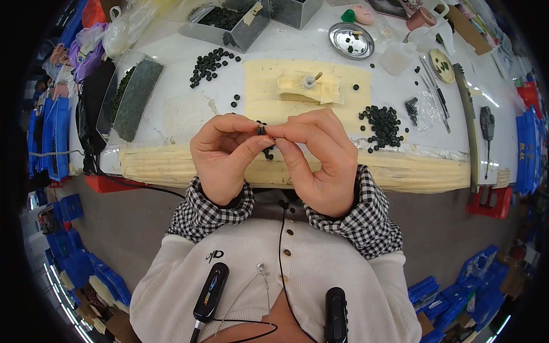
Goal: Assembling or inspecting small black plastic components using a wooden jig on a workbench.
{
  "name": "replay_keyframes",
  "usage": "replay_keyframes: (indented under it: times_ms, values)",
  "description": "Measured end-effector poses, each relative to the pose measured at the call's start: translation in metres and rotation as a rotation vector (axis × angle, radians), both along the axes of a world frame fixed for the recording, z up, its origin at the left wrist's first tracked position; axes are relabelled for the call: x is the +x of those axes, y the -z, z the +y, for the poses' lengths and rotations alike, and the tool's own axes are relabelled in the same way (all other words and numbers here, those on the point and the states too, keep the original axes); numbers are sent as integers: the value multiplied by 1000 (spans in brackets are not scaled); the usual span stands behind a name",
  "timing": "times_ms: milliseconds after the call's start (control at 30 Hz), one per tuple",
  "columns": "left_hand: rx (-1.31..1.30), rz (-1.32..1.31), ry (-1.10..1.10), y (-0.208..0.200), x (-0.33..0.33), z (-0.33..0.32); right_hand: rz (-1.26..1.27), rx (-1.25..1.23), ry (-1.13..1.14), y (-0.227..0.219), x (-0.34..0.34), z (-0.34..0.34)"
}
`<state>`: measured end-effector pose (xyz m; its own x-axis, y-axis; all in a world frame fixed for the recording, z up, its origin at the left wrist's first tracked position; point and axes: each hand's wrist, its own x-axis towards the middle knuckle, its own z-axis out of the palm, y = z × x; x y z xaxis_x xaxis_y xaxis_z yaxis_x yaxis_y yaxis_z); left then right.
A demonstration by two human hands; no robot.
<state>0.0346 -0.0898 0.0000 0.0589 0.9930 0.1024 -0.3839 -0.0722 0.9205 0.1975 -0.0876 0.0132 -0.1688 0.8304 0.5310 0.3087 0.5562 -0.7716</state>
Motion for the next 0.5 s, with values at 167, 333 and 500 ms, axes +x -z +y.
replay_keyframes:
  times_ms: [167, 333, 500]
  values:
    - [12, -1, -3, 0, 1, 0, -3, -9, 1, 0, 0, -1]
    - [10, 0, -3, 0, 1, 0, -2, -17, 2, 0, 1, -1]
    - [-2, 12, -13, 0, 1, -1, 16, -21, 14, 0, 1, -1]
